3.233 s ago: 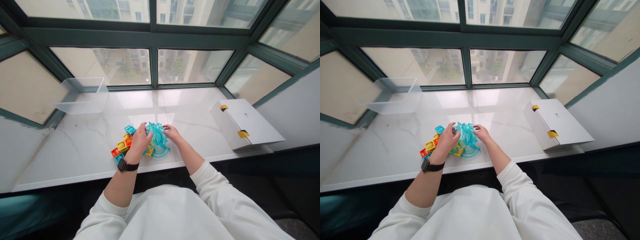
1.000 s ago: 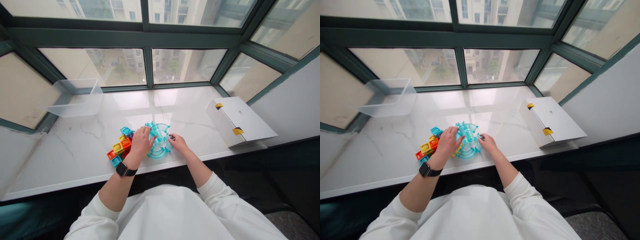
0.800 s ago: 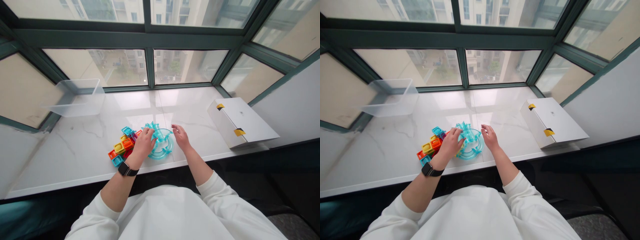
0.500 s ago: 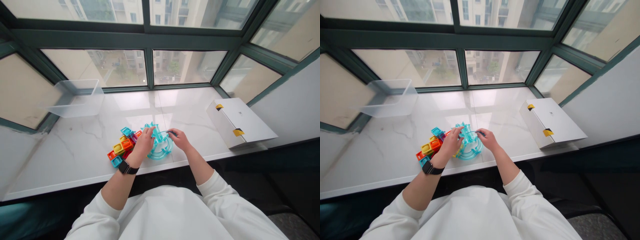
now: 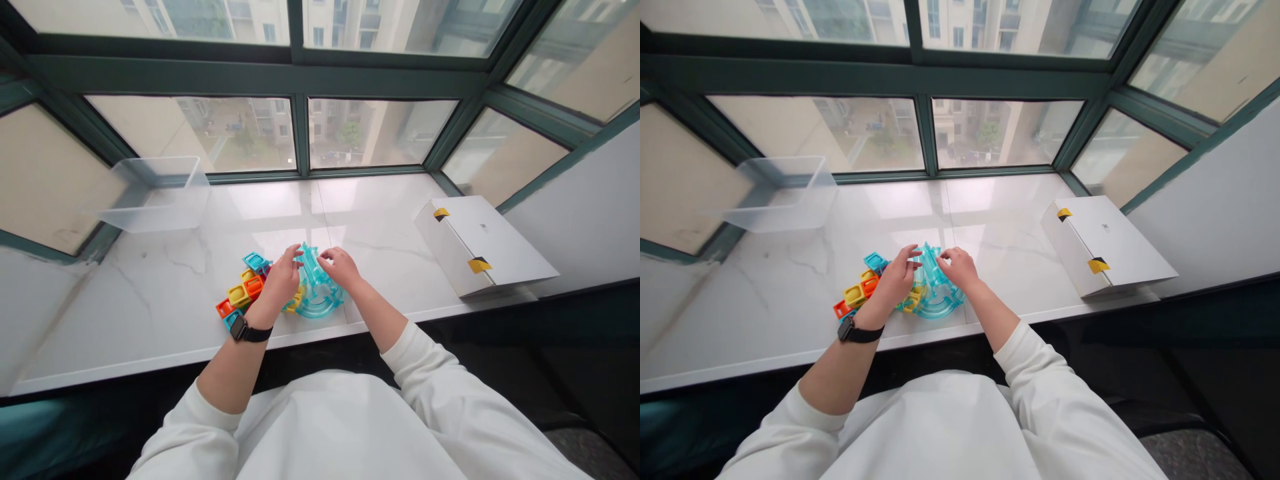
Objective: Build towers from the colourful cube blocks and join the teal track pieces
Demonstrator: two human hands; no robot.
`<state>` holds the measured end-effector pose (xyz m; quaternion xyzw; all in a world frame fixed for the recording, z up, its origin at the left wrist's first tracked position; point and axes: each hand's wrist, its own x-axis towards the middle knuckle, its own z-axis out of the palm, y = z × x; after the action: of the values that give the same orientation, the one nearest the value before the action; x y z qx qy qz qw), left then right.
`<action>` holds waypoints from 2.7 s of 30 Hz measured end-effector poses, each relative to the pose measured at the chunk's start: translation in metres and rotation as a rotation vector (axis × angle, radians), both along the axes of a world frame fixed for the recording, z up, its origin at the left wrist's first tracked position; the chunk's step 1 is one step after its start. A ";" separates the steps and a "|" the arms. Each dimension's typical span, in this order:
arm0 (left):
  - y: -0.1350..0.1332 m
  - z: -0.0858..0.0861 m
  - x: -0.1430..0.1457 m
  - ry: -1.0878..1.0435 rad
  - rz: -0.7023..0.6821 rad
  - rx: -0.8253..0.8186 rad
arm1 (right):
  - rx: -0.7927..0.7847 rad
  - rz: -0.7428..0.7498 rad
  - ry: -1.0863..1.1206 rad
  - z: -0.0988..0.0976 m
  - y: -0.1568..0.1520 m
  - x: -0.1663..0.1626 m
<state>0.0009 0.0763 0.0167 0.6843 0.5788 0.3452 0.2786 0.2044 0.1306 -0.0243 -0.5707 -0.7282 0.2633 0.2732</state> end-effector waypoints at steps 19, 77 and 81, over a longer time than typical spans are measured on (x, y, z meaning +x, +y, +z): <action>0.016 0.019 0.018 0.686 0.151 0.082 | -0.263 -0.130 -0.004 -0.005 0.039 -0.033; -0.103 -0.092 -0.139 0.183 0.590 0.271 | 0.151 0.096 -0.141 -0.054 -0.050 -0.054; -0.102 -0.092 -0.154 0.216 0.608 0.277 | 0.154 0.086 -0.148 -0.058 -0.054 -0.074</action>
<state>-0.1532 -0.0258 -0.0751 0.5446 0.7299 0.4131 0.0045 0.1300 0.0771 -0.0821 -0.5341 -0.7884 0.1751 0.2500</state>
